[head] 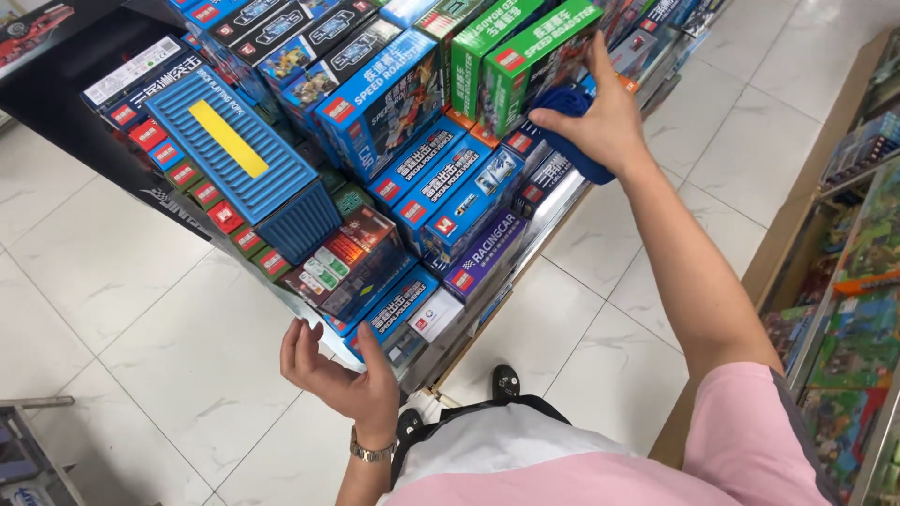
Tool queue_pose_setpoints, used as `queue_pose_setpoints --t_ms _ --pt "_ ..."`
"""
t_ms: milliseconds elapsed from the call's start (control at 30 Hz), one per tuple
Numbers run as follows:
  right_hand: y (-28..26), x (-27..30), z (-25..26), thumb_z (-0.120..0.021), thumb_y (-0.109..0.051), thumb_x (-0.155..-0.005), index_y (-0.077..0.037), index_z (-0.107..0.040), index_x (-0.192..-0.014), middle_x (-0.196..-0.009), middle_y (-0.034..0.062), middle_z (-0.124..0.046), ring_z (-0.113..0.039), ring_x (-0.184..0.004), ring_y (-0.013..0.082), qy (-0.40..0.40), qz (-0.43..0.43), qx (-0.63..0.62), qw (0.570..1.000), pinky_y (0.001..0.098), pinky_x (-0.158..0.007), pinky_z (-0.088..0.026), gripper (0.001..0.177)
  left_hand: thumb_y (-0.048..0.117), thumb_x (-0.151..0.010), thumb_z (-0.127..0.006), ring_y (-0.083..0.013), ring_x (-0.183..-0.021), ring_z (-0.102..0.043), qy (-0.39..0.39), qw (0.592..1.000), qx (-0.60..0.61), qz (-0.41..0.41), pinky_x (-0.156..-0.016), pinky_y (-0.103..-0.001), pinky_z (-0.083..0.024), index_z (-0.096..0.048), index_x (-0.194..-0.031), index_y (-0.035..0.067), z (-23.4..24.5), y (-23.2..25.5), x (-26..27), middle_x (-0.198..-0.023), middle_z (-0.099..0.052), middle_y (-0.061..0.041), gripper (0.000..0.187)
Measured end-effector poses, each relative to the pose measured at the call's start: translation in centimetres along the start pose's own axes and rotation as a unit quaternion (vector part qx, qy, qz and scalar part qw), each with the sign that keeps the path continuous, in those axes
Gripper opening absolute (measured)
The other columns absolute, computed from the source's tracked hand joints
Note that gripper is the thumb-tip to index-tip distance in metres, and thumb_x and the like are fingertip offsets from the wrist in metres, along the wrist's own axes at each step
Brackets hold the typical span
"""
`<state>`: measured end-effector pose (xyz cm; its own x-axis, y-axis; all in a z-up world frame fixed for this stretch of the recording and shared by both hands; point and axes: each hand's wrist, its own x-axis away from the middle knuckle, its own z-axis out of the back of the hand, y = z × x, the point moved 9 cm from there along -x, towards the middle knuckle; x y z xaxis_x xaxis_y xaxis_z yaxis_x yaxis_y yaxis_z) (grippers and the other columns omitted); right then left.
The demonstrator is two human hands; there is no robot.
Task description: Cleaning and dusting books and toy boxes on library shelves using a cloth.
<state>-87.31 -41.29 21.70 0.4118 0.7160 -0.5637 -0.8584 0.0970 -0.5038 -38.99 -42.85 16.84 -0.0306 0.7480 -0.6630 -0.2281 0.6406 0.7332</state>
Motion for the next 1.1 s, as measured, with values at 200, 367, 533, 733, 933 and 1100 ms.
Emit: queue_pose_setpoints --t_ms 200,367,533,733,933,1100 --pt "-1.4 -1.4 -1.1 -0.098 -0.044 -0.08 -0.004 -0.019 -0.167 -0.152 0.0235 -0.057 -0.056 -0.141 0.0354 -0.034 -0.042 -0.002 0.999 0.0401 -0.117 -0.046 0.124 -0.003 -0.098 -0.072 -0.0278 -0.147 -0.04 0.005 0.999 -0.022 0.043 -0.119 -0.04 -0.045 -0.043 -0.144 -0.002 -4.0 1.7 2.5 -0.152 -0.033 -0.017 0.055" --pt "0.4 -0.4 0.5 -0.097 -0.043 -0.084 -0.005 -0.022 -0.166 -0.15 0.0267 -0.057 -0.056 -0.141 0.0374 -0.051 0.016 -0.029 0.998 0.0422 -0.115 -0.046 0.118 -0.003 -0.097 -0.072 -0.0288 -0.148 -0.037 0.012 0.998 -0.034 0.052 -0.121 -0.04 -0.041 -0.043 -0.143 -0.003 -6.7 2.7 5.0 -0.152 -0.033 -0.017 0.054" --pt "5.3 -1.6 4.4 -0.092 -0.041 -0.087 -0.008 -0.032 -0.164 -0.152 0.0237 -0.058 -0.056 -0.145 0.0322 -0.033 -0.046 -0.103 0.993 0.0404 -0.118 -0.046 0.103 -0.003 -0.096 -0.072 -0.0302 -0.148 -0.037 0.01 0.998 -0.056 0.036 -0.124 -0.042 -0.038 -0.044 -0.142 -0.004 -8.7 3.9 6.7 -0.15 -0.035 -0.017 0.054" --pt "8.4 -5.0 4.1 -0.086 -0.039 -0.097 -0.005 -0.041 -0.161 -0.158 0.0234 -0.053 -0.052 -0.148 0.0329 -0.028 0.008 -0.129 0.991 0.0395 -0.12 -0.042 0.086 -0.002 -0.098 -0.071 -0.0329 -0.151 -0.035 0.005 0.996 -0.079 0.038 -0.128 -0.046 -0.035 -0.043 -0.143 -0.005 -9.8 4.8 7.5 -0.151 -0.033 -0.019 0.053" --pt "9.0 -5.4 2.5 -0.081 -0.051 -0.09 -0.005 -0.047 -0.154 -0.152 0.0193 -0.056 -0.056 -0.14 0.033 -0.036 -0.034 -0.073 0.996 0.0397 -0.116 -0.044 0.086 0.001 -0.098 -0.069 -0.0326 -0.15 -0.034 -0.018 0.996 -0.057 0.066 -0.124 -0.044 -0.042 -0.041 -0.143 -0.005 -11.1 5.3 8.3 -0.15 -0.03 -0.019 0.053" --pt "10.4 -2.8 4.8 -0.084 -0.044 -0.093 -0.004 -0.05 -0.152 -0.147 0.0187 -0.061 -0.058 -0.14 0.0315 -0.029 -0.029 -0.121 0.992 0.0397 -0.115 -0.046 0.079 -0.001 -0.098 -0.07 -0.0311 -0.148 -0.036 -0.037 0.996 -0.073 0.039 -0.121 -0.042 -0.041 -0.042 -0.141 -0.004 -12.1 5.9 8.6 -0.149 -0.034 -0.018 0.051"
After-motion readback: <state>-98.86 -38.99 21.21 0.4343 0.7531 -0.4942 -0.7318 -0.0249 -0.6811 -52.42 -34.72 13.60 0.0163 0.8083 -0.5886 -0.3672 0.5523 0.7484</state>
